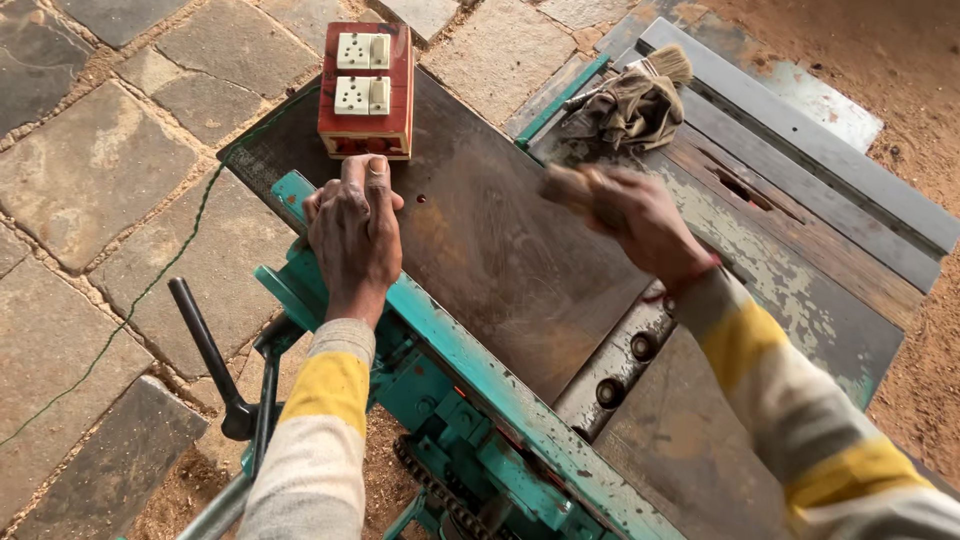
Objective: The person cleans the surface of a teal woodworking machine using a brush and a cloth. They wipe down the metal table and the gear mechanism, removing dust and debris from the equipment.
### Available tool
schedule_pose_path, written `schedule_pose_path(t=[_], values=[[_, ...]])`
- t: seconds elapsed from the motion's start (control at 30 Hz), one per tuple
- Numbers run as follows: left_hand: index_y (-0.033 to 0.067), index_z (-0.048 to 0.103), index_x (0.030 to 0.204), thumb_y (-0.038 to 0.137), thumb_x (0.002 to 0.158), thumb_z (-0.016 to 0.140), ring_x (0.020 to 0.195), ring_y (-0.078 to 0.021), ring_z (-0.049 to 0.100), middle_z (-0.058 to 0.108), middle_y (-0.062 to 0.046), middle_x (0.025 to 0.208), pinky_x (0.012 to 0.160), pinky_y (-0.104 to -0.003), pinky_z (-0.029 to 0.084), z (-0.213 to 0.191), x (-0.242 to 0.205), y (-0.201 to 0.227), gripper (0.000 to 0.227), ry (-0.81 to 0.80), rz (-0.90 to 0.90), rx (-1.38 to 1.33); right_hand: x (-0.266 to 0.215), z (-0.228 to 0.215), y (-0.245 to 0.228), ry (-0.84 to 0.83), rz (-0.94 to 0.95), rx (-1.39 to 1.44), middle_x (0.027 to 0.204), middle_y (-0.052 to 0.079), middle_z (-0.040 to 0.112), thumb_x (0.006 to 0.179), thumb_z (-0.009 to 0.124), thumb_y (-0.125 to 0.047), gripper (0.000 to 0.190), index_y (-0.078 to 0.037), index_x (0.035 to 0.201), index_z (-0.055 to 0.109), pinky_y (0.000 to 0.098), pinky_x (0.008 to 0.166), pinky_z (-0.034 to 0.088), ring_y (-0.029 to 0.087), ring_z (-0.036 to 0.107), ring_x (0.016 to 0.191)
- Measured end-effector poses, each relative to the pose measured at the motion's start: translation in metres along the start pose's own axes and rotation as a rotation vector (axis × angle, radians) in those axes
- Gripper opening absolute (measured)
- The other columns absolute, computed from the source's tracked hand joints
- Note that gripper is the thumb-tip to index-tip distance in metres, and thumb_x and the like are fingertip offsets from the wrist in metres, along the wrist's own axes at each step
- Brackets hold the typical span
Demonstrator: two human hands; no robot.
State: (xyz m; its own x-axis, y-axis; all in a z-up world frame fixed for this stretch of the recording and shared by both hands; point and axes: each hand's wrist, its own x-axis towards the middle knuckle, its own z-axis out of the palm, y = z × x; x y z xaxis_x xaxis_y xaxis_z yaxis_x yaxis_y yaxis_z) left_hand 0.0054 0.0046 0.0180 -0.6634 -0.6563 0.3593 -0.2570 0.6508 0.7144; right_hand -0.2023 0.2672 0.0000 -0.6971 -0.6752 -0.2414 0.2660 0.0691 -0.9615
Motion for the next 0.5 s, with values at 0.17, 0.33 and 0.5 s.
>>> schedule_pose_path(t=[0.17,0.33,0.5], values=[[0.0133,0.063,0.112,0.051,0.109,0.026,0.093,-0.0235,0.063,0.071,-0.001,0.075,0.099,-0.043,0.037,0.0,-0.001,0.0,0.053,0.002,0.023,0.015,-0.033,-0.038,0.05,0.074,0.133,0.245,0.104,0.003,0.07,0.096,0.075,-0.015,0.034,0.003,0.124,0.067,0.0184,0.069,0.056,0.006,0.065,0.081],[0.0139,0.062,0.115,0.047,0.111,0.028,0.097,-0.0252,0.063,0.075,0.0,0.079,0.099,-0.043,0.037,0.002,-0.001,-0.001,0.048,0.052,0.083,0.013,-0.034,-0.019,0.06,0.094,0.121,0.107,0.103,0.006,0.073,0.09,0.075,-0.013,0.032,0.001,0.118,0.068,0.0227,0.074,0.06,0.011,0.071,0.087],[0.0148,0.063,0.112,0.049,0.108,0.03,0.097,-0.0217,0.066,0.075,-0.001,0.075,0.101,-0.041,0.037,0.0,0.001,0.001,0.048,0.026,-0.004,-0.022,-0.011,0.023,0.055,0.047,-0.453,-0.898,0.128,0.003,0.074,0.101,0.067,-0.012,0.031,-0.015,0.132,0.072,0.0265,0.096,0.058,0.013,0.071,0.11]])
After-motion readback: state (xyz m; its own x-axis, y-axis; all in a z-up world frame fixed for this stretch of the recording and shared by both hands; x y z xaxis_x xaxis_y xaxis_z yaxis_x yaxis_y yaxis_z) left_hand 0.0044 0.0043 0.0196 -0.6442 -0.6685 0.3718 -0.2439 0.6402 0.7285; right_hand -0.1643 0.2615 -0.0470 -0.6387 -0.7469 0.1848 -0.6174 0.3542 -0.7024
